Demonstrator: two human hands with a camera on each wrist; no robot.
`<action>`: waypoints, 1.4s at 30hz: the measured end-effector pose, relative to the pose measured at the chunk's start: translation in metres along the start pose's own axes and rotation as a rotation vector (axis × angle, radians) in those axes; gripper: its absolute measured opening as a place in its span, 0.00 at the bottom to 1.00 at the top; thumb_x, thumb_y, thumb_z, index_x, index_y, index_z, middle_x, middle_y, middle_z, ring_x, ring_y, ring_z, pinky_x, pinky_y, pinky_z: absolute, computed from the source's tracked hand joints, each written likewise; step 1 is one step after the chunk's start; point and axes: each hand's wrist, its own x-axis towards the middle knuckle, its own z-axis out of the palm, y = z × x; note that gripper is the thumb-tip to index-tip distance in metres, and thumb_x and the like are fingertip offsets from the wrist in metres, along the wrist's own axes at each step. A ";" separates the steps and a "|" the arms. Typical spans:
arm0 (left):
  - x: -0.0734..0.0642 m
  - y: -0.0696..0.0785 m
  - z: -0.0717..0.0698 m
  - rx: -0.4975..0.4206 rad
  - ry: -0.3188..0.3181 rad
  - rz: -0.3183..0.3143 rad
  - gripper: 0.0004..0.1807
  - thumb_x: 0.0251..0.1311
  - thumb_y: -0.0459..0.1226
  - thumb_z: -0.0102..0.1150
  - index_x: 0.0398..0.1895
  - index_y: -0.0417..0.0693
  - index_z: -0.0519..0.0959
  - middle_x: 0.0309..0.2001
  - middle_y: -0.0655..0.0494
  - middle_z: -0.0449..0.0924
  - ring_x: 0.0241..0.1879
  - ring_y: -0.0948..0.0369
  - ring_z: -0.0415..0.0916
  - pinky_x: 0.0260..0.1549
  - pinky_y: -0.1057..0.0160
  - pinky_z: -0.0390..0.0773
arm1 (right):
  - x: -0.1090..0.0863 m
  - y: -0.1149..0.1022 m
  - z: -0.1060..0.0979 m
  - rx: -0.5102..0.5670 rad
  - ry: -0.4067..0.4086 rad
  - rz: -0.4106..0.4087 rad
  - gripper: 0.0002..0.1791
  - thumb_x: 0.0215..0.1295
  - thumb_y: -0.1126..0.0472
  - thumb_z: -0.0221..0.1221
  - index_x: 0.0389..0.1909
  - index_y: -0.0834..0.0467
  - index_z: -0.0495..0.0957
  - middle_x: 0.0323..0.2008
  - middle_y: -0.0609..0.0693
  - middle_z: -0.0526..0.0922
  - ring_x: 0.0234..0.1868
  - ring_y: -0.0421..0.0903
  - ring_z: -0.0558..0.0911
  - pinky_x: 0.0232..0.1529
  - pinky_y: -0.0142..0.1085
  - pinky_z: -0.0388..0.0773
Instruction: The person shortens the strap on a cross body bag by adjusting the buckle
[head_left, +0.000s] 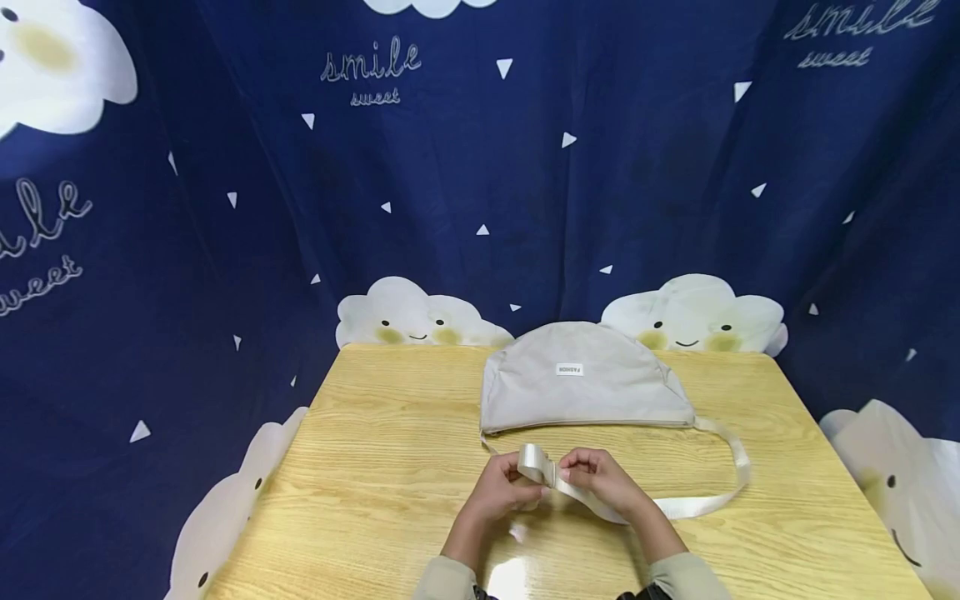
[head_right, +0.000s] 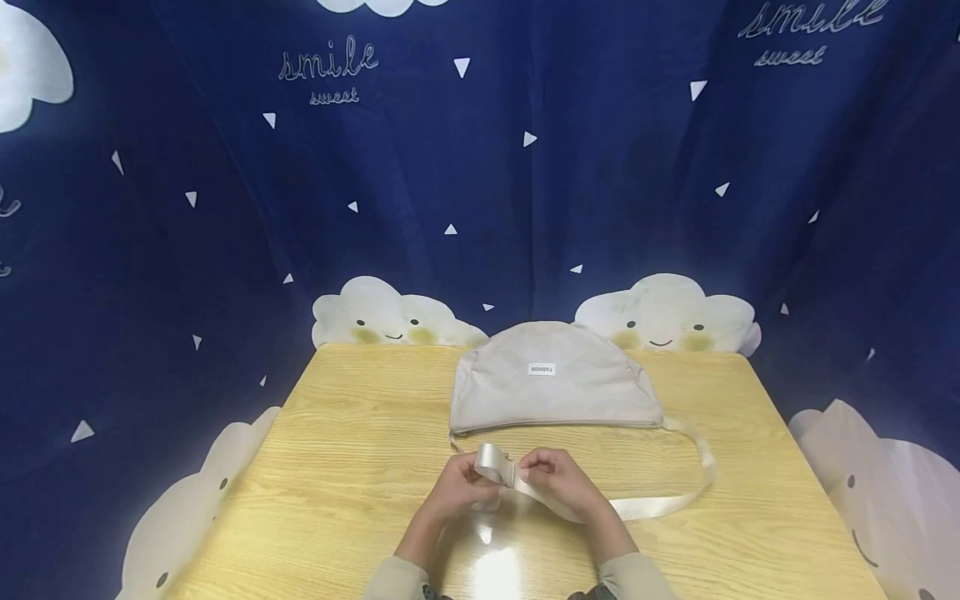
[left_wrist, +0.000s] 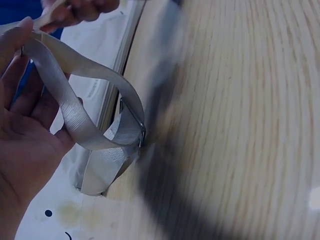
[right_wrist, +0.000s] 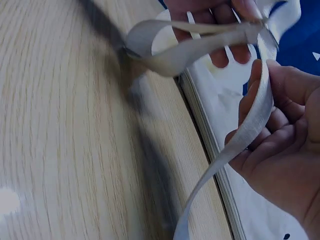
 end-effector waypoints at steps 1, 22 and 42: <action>0.000 0.000 0.000 -0.003 0.000 -0.006 0.16 0.45 0.19 0.62 0.41 0.27 0.78 0.37 0.50 0.82 0.38 0.59 0.78 0.36 0.64 0.77 | 0.001 -0.001 0.002 0.011 0.000 0.000 0.09 0.63 0.66 0.56 0.40 0.69 0.75 0.30 0.52 0.78 0.27 0.41 0.73 0.27 0.30 0.71; -0.002 0.001 -0.004 -0.017 0.044 -0.040 0.18 0.45 0.20 0.64 0.43 0.26 0.77 0.38 0.41 0.81 0.38 0.54 0.79 0.38 0.64 0.78 | -0.009 0.005 -0.011 -0.077 -0.101 0.054 0.15 0.66 0.63 0.55 0.47 0.70 0.74 0.40 0.56 0.79 0.40 0.46 0.77 0.40 0.34 0.74; -0.002 -0.005 0.001 -0.024 0.034 -0.015 0.20 0.44 0.17 0.62 0.45 0.26 0.76 0.38 0.47 0.82 0.38 0.62 0.79 0.38 0.63 0.78 | -0.002 -0.003 0.005 -0.046 0.016 -0.008 0.12 0.62 0.62 0.59 0.41 0.67 0.77 0.35 0.54 0.80 0.34 0.45 0.77 0.34 0.34 0.74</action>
